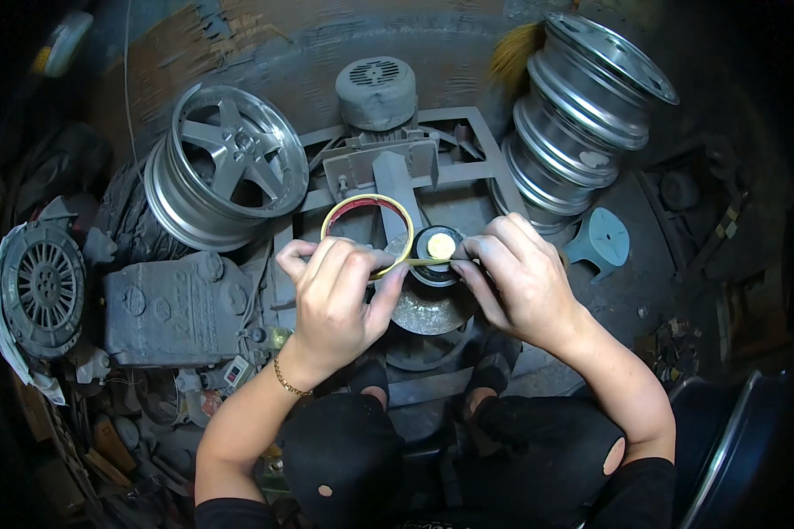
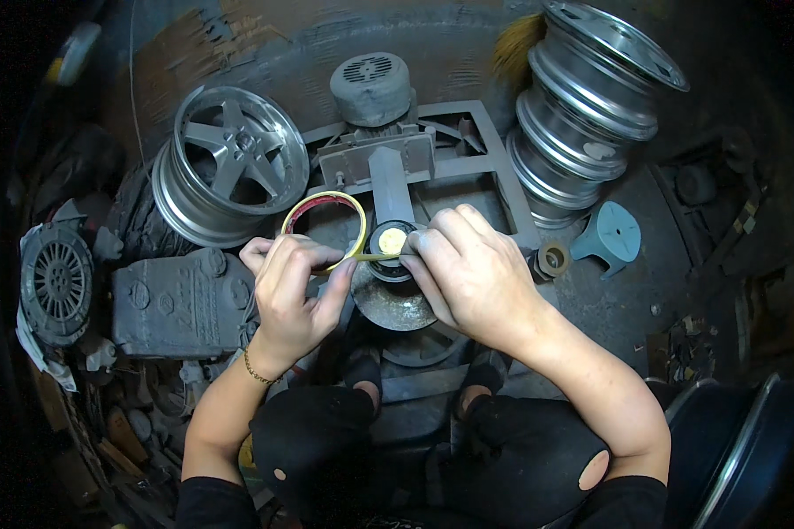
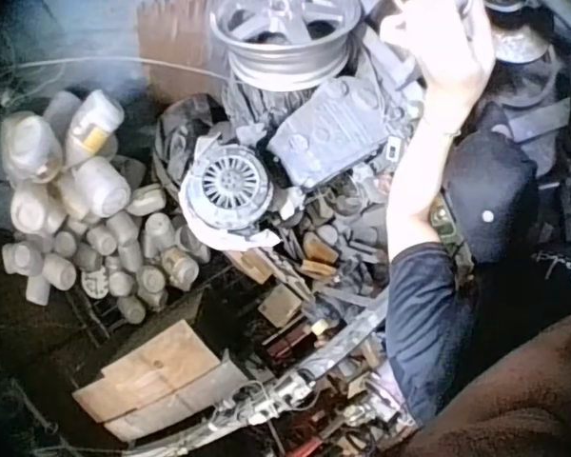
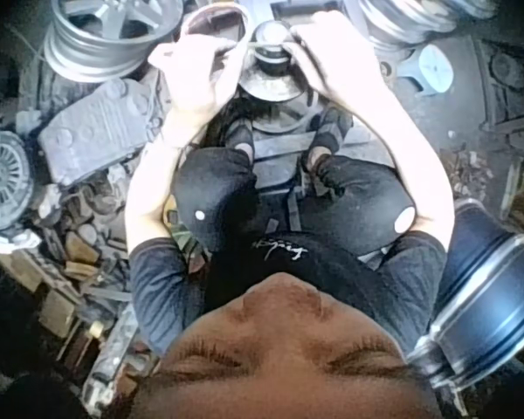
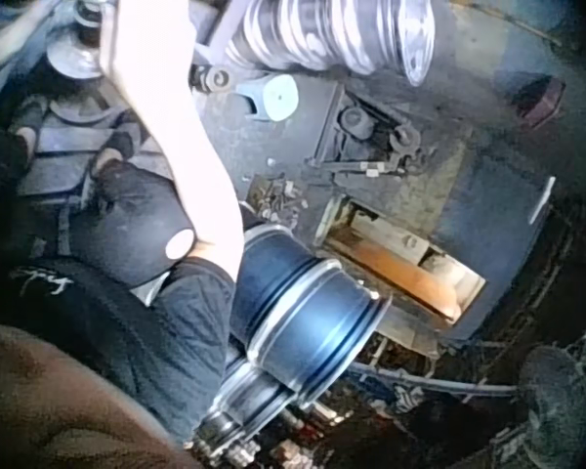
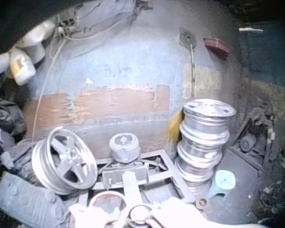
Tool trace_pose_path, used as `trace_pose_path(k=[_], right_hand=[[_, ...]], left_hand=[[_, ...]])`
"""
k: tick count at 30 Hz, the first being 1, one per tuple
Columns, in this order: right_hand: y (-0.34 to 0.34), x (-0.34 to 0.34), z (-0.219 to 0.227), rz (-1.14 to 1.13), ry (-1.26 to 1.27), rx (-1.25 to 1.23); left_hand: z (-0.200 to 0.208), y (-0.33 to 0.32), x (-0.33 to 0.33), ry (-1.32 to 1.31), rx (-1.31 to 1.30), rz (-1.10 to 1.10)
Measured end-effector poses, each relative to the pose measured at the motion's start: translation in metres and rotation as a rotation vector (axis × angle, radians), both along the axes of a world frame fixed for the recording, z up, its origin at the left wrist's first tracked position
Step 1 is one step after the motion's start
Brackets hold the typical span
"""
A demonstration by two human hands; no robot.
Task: The person grinds a small cylindrical metal part on a bench grinder, repeatedly rotating it to smooth the surface. They then apply sandpaper to the part and later use a roll of tape to wrap around the same part while it spins on the grinder.
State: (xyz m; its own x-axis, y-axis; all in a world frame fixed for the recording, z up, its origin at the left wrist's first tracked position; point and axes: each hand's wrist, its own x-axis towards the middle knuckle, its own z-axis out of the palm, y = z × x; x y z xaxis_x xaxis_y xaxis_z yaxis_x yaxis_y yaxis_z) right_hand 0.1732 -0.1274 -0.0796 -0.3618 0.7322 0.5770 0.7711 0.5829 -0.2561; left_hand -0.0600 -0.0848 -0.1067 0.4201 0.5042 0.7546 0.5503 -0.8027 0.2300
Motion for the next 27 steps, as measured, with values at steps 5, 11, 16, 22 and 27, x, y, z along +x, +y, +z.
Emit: trace_pose_path(k=[5,11,16,22,27], right_hand=[[0.002,0.001,0.001,-0.014,-0.064,0.010],[0.002,0.002,-0.001,-0.013,-0.120,0.020],[0.004,0.003,-0.002,-0.009,-0.145,0.051],[0.003,0.004,-0.001,-0.013,-0.211,0.085],[0.005,0.005,0.000,-0.016,-0.232,0.090]], left_hand=[[-0.003,0.004,0.001,-0.003,-0.005,0.006],[-0.003,0.005,0.002,-0.006,-0.016,-0.001],[-0.005,0.009,0.003,0.014,-0.006,0.001],[-0.002,0.014,0.004,0.078,-0.013,0.030],[-0.003,0.032,0.007,0.078,0.034,-0.044]])
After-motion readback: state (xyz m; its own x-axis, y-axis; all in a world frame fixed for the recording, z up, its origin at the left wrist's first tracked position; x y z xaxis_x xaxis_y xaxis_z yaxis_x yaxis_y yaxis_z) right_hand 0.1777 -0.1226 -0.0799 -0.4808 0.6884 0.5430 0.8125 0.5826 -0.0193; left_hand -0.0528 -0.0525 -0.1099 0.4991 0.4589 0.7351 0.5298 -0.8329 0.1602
